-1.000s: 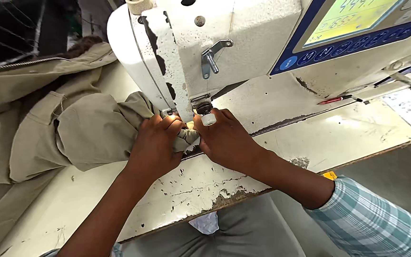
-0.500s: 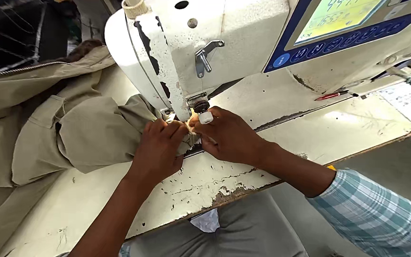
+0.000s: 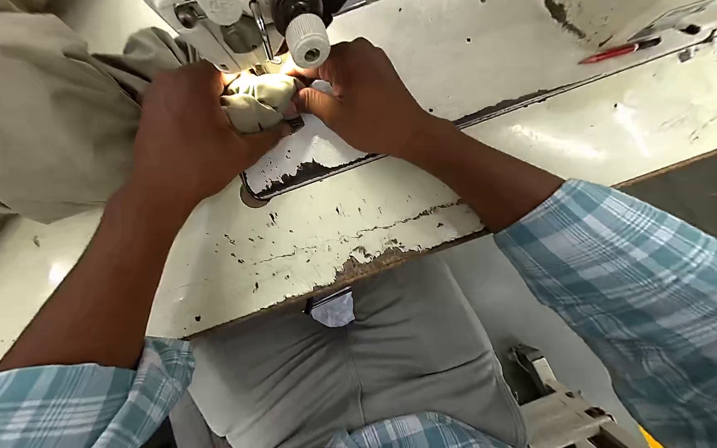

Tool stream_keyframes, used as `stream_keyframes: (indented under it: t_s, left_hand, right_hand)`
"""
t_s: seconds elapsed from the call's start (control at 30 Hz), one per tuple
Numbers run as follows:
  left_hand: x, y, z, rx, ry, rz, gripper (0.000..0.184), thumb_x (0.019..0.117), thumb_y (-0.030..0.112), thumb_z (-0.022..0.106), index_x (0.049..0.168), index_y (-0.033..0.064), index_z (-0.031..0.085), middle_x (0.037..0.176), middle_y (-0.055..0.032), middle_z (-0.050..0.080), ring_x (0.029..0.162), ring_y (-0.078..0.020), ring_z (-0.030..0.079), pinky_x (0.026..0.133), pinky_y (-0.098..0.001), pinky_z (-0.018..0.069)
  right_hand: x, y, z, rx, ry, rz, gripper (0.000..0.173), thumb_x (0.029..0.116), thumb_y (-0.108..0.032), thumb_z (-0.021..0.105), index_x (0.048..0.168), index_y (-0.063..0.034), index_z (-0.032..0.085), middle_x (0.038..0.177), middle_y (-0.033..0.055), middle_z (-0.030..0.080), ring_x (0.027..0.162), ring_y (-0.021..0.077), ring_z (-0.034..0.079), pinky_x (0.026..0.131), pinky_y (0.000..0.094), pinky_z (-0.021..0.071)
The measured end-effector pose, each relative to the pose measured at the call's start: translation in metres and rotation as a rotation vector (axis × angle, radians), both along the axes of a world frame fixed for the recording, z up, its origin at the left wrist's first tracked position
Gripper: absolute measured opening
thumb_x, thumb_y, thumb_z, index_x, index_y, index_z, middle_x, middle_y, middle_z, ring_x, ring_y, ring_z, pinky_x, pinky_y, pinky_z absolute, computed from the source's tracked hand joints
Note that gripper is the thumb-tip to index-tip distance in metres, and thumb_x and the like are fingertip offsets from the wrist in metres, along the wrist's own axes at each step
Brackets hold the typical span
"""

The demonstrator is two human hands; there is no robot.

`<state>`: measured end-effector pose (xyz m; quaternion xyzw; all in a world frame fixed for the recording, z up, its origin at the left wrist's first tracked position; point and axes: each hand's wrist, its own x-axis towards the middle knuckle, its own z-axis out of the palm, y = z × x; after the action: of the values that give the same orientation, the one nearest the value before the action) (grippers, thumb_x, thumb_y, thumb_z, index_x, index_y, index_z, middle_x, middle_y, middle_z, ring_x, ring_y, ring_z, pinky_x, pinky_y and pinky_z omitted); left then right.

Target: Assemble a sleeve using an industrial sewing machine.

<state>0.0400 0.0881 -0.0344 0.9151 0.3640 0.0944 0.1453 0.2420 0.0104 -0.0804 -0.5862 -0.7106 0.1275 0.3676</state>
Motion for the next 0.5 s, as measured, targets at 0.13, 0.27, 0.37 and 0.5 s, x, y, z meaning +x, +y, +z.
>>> stream_keyframes:
  t_s: [0.13,0.27,0.37,0.5]
  left_hand:
    - [0.0,0.0,-0.001,0.043,-0.014,-0.022,0.041,0.0859,0.034,0.075,0.103,-0.0017,0.066,0.092,-0.0208,0.068,0.087,-0.0354,0.068,0.074,-0.0585,0.0491]
    - [-0.001,0.0,0.001,0.044,-0.007,-0.019,0.039,0.0842,0.032,0.076,0.102,-0.0009,0.067,0.091,-0.019,0.068,0.084,-0.0328,0.068,0.073,-0.0563,0.0502]
    - [-0.001,-0.004,0.0,0.063,-0.003,-0.014,0.037,0.0839,0.025,0.076,0.107,-0.0024,0.066,0.093,-0.0215,0.069,0.087,-0.0374,0.068,0.074,-0.0595,0.0495]
    - [-0.005,-0.012,-0.002,0.138,-0.037,-0.133,0.042,0.08,0.01,0.075,0.119,-0.0045,0.067,0.107,-0.0279,0.066,0.094,-0.0476,0.066,0.076,-0.0667,0.0494]
  right_hand:
    - [0.003,0.002,0.002,-0.051,0.042,0.029,0.023,0.1017,-0.026,0.059,0.108,-0.0108,0.075,0.101,0.0054,0.073,0.099,0.0161,0.068,0.085,0.0408,0.0501]
    - [0.007,0.004,0.003,-0.075,0.066,0.066,0.021,0.1019,-0.028,0.061,0.107,-0.0131,0.075,0.1,0.0012,0.073,0.097,0.0105,0.066,0.085,0.0358,0.0498]
    - [0.01,0.003,0.002,-0.046,0.065,0.084,0.022,0.1013,-0.029,0.062,0.106,-0.0125,0.076,0.098,0.001,0.073,0.097,0.0102,0.067,0.086,0.0355,0.051]
    - [0.01,-0.002,0.0,0.109,-0.077,0.067,0.02,0.0978,-0.021,0.062,0.103,-0.0105,0.078,0.09,0.0095,0.072,0.09,0.0253,0.067,0.078,0.0459,0.05]
